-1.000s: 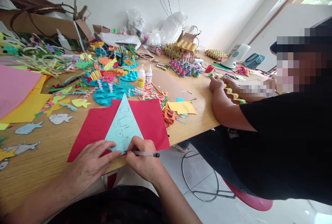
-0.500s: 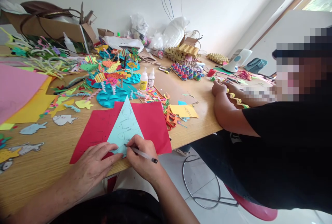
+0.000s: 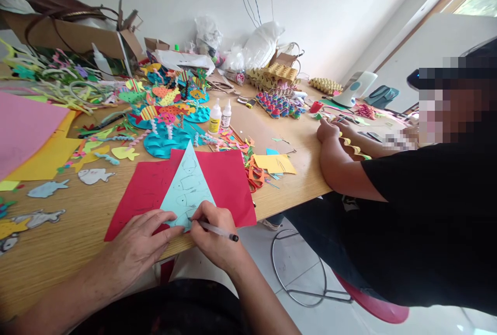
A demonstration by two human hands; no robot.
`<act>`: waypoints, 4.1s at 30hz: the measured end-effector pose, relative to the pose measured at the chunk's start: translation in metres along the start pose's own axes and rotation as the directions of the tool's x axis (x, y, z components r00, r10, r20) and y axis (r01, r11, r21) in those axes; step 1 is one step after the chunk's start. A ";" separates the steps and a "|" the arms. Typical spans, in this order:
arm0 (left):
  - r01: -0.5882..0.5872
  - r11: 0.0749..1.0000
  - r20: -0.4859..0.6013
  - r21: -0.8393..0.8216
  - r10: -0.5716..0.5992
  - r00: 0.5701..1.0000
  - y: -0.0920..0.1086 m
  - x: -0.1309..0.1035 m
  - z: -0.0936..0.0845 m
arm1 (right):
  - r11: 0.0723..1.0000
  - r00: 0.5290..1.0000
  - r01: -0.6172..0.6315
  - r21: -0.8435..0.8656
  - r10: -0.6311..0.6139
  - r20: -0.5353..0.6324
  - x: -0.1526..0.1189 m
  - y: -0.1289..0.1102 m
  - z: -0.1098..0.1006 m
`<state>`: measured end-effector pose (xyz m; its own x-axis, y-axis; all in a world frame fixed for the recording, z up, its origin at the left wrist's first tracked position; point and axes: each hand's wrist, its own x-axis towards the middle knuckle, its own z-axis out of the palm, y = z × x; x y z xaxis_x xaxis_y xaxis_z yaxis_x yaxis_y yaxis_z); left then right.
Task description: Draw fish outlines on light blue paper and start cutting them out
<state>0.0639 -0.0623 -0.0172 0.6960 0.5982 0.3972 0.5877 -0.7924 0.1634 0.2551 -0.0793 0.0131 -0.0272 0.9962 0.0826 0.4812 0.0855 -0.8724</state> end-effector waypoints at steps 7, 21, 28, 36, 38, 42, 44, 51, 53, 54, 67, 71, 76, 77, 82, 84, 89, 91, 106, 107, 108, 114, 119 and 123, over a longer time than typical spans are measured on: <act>-0.006 1.000 -0.006 -0.005 0.006 1.000 0.001 0.000 -0.002 | 1.000 1.000 -0.022 -0.005 0.023 0.008 -0.006 -0.003 -0.002; -0.043 0.999 -0.054 -0.005 0.043 0.998 0.000 0.002 -0.002 | 0.997 1.000 -0.022 0.068 0.022 0.001 -0.007 -0.003 -0.003; -0.013 1.000 -0.025 0.010 0.013 1.000 0.000 0.001 -0.001 | 1.000 1.000 -0.007 0.006 0.007 0.004 -0.001 0.004 0.003; 0.000 1.000 -0.021 0.003 0.000 1.000 0.000 0.000 0.000 | 0.999 1.000 0.000 -0.042 0.000 -0.001 0.005 0.008 0.005; -0.004 1.000 -0.019 0.001 0.004 1.000 0.000 0.000 -0.001 | 0.999 1.000 -0.007 -0.048 0.007 -0.007 0.004 0.006 0.005; -0.029 1.000 -0.031 0.009 0.029 0.999 0.000 0.002 -0.002 | 0.999 1.000 -0.003 -0.044 0.003 -0.007 0.001 0.001 0.002; -0.029 1.000 -0.036 0.010 0.030 0.999 0.000 0.002 -0.002 | 0.999 1.000 0.000 -0.036 0.000 -0.007 -0.001 -0.001 0.000; 0.009 1.000 -0.010 -0.003 -0.009 1.000 0.000 -0.001 0.002 | 1.000 1.000 -0.011 -0.011 0.011 -0.005 -0.008 -0.003 -0.002; 0.009 1.000 -0.006 -0.010 -0.009 1.000 -0.001 -0.002 0.003 | 1.000 1.000 -0.026 -0.006 0.026 0.001 -0.009 -0.003 -0.002; 0.003 1.000 -0.006 -0.015 -0.003 1.000 -0.001 -0.002 0.003 | 0.999 0.999 -0.036 -0.003 0.036 0.006 -0.010 -0.004 -0.002; -0.007 1.000 -0.009 -0.023 0.007 1.000 0.000 -0.001 0.001 | 1.000 1.000 -0.029 -0.007 0.029 0.005 -0.010 -0.005 -0.003; -0.012 1.000 -0.010 -0.026 0.012 1.000 0.000 -0.001 0.002 | 0.999 0.999 -0.032 0.036 0.032 0.012 -0.009 -0.005 -0.003; -0.009 1.000 -0.020 -0.012 0.008 1.000 -0.001 -0.001 0.003 | 0.994 0.998 -0.045 0.098 0.049 -0.045 -0.009 -0.003 0.000; -0.003 1.000 -0.020 -0.010 0.003 1.000 0.000 -0.001 0.003 | 0.994 0.998 -0.044 0.099 0.049 -0.049 -0.009 -0.002 0.001; -0.008 1.000 -0.033 -0.017 0.007 0.999 0.000 0.001 -0.001 | 0.998 0.999 -0.012 0.054 0.014 -0.031 -0.008 0.001 0.006; -0.021 1.000 -0.041 -0.022 0.020 0.999 0.000 0.002 -0.002 | 0.999 1.000 -0.012 0.053 0.013 -0.027 -0.008 0.002 0.007; -0.009 0.999 -0.038 -0.036 0.007 0.999 0.000 0.001 -0.002 | 0.999 1.000 -0.012 0.052 0.013 -0.026 -0.008 0.002 0.007; -0.003 0.999 -0.044 -0.047 0.001 0.999 0.000 0.001 -0.001 | 0.999 1.000 -0.007 0.046 0.008 -0.026 -0.008 0.002 0.007; -0.034 0.997 -0.037 -0.063 0.032 0.999 -0.002 0.003 -0.005 | 1.000 0.999 0.028 -0.004 -0.028 -0.028 -0.006 0.000 0.007; -0.033 0.998 -0.035 -0.060 0.031 0.999 -0.002 0.003 -0.005 | 1.000 0.999 0.026 -0.005 -0.026 -0.029 -0.006 0.000 0.007; -0.030 0.998 -0.037 -0.059 0.027 0.999 -0.002 0.003 -0.005 | 1.000 0.999 0.022 -0.005 -0.022 -0.028 -0.007 0.000 0.007; -0.035 0.997 -0.045 -0.063 0.032 0.998 -0.002 0.003 -0.006 | 1.000 0.999 0.022 -0.011 -0.022 -0.024 -0.008 -0.001 0.007; -0.022 0.998 -0.038 -0.065 0.019 0.999 -0.002 0.002 -0.004 | 0.999 0.999 0.029 -0.034 -0.030 -0.033 -0.007 0.001 0.008; -0.024 0.998 -0.030 -0.064 0.022 0.999 -0.002 0.003 -0.005 | 0.999 0.999 0.028 -0.029 -0.029 -0.022 -0.007 0.002 0.008</act>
<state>0.0623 -0.0597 -0.0120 0.6957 0.5770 0.4280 0.5437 -0.8123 0.2113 0.2494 -0.0862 0.0073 -0.0218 0.9927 0.1185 0.5058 0.1132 -0.8552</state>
